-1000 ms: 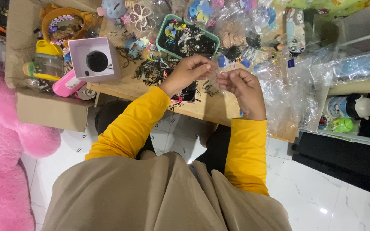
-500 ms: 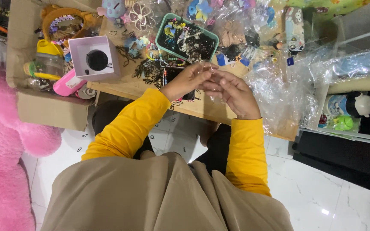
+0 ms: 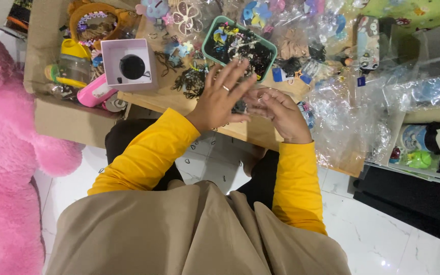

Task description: Sort small gift items and place them into individual plastic bags

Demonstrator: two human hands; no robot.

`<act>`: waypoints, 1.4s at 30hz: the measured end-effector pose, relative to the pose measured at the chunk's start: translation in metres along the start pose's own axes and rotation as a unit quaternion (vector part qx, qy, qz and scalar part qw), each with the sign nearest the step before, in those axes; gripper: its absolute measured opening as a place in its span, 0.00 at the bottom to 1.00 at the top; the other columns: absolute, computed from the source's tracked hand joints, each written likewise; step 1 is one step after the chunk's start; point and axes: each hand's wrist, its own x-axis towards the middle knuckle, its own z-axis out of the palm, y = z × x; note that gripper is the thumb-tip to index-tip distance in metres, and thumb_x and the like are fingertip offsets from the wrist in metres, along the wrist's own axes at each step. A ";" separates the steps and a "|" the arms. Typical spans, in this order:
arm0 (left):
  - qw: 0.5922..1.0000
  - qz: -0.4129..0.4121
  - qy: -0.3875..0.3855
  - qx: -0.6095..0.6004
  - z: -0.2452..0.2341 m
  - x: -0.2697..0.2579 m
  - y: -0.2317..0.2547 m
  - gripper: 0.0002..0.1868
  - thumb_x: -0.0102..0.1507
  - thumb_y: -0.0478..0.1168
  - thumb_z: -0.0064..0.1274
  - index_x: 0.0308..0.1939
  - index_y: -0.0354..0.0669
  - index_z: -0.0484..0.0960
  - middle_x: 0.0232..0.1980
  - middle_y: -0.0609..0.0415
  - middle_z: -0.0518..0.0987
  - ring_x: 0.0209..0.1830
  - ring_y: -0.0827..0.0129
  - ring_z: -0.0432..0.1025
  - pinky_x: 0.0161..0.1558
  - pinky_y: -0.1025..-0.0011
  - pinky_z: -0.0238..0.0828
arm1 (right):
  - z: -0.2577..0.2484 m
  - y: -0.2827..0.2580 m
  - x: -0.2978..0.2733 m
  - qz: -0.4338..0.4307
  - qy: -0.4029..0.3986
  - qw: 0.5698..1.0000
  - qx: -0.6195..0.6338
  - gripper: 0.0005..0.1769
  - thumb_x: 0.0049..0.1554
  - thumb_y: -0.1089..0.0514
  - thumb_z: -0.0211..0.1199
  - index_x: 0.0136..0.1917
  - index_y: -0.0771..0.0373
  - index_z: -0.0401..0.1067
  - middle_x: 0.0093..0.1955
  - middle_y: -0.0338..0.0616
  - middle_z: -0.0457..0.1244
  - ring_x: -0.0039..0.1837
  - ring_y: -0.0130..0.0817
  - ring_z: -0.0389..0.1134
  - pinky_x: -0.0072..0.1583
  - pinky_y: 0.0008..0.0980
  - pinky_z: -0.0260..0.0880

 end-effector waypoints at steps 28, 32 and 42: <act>0.996 -0.003 0.002 0.094 0.009 -0.027 -0.037 0.52 0.58 0.48 0.65 0.82 0.62 0.53 0.78 0.42 0.51 0.66 0.45 0.61 0.51 0.50 0.75 | 0.053 -0.009 0.038 -0.022 -0.140 0.979 -0.144 0.18 0.67 0.55 0.58 0.66 0.67 0.70 0.55 0.41 0.64 0.59 0.34 0.66 0.62 0.43 0.74; 0.995 0.002 0.012 0.104 0.006 -0.026 -0.038 0.56 0.57 0.48 0.69 0.83 0.62 0.50 0.77 0.41 0.52 0.65 0.44 0.63 0.51 0.52 0.75 | 0.051 -0.001 0.040 0.000 -0.137 0.984 -0.114 0.19 0.66 0.54 0.59 0.66 0.65 0.69 0.58 0.39 0.61 0.64 0.36 0.64 0.67 0.51 0.71; 0.995 -0.022 0.040 0.088 -0.012 -0.016 -0.037 0.51 0.60 0.42 0.67 0.82 0.55 0.52 0.73 0.35 0.57 0.60 0.41 0.68 0.48 0.51 0.79 | 0.029 -0.016 0.039 -0.063 -0.120 0.984 -0.119 0.30 0.67 0.51 0.53 0.75 0.73 0.59 0.75 0.73 0.53 0.75 0.70 0.57 0.71 0.67 0.62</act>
